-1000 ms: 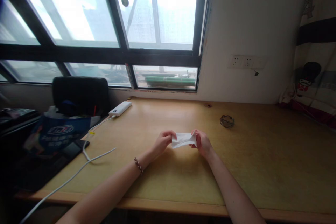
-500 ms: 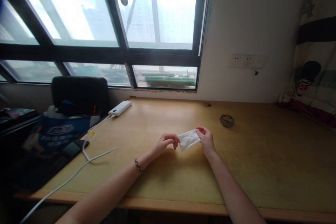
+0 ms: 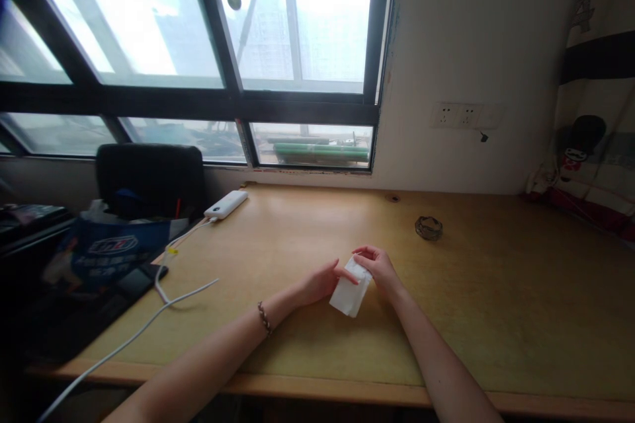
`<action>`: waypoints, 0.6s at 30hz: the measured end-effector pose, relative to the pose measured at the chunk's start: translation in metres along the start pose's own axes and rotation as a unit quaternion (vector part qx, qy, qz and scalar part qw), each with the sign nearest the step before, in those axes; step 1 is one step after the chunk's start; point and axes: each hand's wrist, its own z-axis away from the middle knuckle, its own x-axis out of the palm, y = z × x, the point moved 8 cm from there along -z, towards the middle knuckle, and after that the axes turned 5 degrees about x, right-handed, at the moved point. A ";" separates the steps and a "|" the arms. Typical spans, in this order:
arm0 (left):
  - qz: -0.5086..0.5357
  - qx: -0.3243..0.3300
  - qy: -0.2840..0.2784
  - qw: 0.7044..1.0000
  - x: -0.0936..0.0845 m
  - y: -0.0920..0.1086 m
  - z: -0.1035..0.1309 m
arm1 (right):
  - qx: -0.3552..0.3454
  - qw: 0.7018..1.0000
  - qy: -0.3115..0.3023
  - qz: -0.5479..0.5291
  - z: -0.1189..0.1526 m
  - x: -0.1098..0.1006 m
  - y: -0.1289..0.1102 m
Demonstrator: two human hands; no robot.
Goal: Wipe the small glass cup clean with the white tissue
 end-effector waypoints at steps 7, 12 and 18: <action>-0.011 -0.047 -0.011 0.999 -0.001 -0.007 0.003 | 0.003 0.999 0.051 -0.016 -0.004 -0.017 0.003; -0.029 -0.072 -0.047 0.996 0.006 -0.007 0.007 | 0.007 0.995 0.091 -0.046 -0.006 -0.030 0.005; -0.049 -0.076 -0.090 0.992 0.018 0.003 0.015 | 0.016 0.991 0.108 -0.075 -0.008 -0.036 0.007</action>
